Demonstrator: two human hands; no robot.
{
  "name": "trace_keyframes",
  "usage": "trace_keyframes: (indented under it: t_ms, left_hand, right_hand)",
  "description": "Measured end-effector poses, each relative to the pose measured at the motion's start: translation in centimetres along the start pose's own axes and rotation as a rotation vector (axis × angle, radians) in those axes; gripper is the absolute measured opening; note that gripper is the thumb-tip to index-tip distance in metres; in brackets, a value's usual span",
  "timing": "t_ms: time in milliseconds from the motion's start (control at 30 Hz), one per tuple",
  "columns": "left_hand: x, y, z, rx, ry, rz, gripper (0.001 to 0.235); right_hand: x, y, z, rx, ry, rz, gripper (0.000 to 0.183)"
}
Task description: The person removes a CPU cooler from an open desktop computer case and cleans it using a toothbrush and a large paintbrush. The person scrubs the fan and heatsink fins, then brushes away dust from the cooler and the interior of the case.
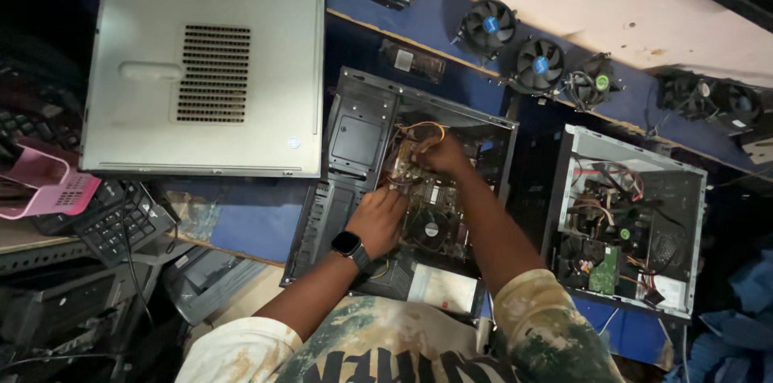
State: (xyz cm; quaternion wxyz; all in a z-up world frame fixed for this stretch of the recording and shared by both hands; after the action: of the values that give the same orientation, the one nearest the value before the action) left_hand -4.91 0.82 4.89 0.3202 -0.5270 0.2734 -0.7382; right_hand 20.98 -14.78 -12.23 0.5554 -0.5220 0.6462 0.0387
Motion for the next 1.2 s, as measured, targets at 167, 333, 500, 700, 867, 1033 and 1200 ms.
trace_keyframes:
  t_ms: [167,333,500,700,867,1033,1200]
  left_hand:
    - [0.3,-0.5,0.1,0.031,-0.002,-0.044,0.043]
    - [0.2,-0.5,0.1,-0.001,-0.024,-0.044,0.040]
    - [0.2,-0.5,0.0,0.045,-0.020,-0.085,0.038]
    - [0.0,-0.2,-0.1,0.067,-0.012,-0.049,0.039]
    - [-0.1,-0.1,-0.2,0.060,-0.006,-0.067,0.040]
    - [-0.2,0.1,-0.2,0.042,-0.012,-0.044,0.039]
    - [-0.4,0.2,-0.2,0.042,-0.022,-0.047,0.033]
  right_hand:
    - [-1.9,-0.8,-1.3,-0.166,0.145,0.399,0.015]
    - [-2.7,-1.2,-1.7,-0.233,-0.032,0.201,0.009]
    - [-2.9,-0.9,-1.5,-0.225,-0.254,-0.056,0.005]
    - [-1.9,-0.2,-0.7,-0.063,-0.353,-0.001,0.006]
    - [-1.5,1.2,-0.7,0.182,-0.114,0.083,0.013]
    - [-3.3,2.6,-1.5,0.328,0.068,0.169,0.018]
    - [-5.0,2.9,-2.3,0.445,0.284,0.088,0.025]
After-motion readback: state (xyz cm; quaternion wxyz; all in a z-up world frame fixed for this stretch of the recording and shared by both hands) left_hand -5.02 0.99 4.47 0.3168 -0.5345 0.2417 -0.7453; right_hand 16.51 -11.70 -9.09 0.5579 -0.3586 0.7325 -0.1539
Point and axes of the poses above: each hand's wrist, its own z-axis towards the middle knuckle, its own y-axis out of the palm, x = y × z, the point moved 1 cm from there along z, towards the middle knuckle, and after that the axes turned 3 degrees about -z, right-handed, at the moved point
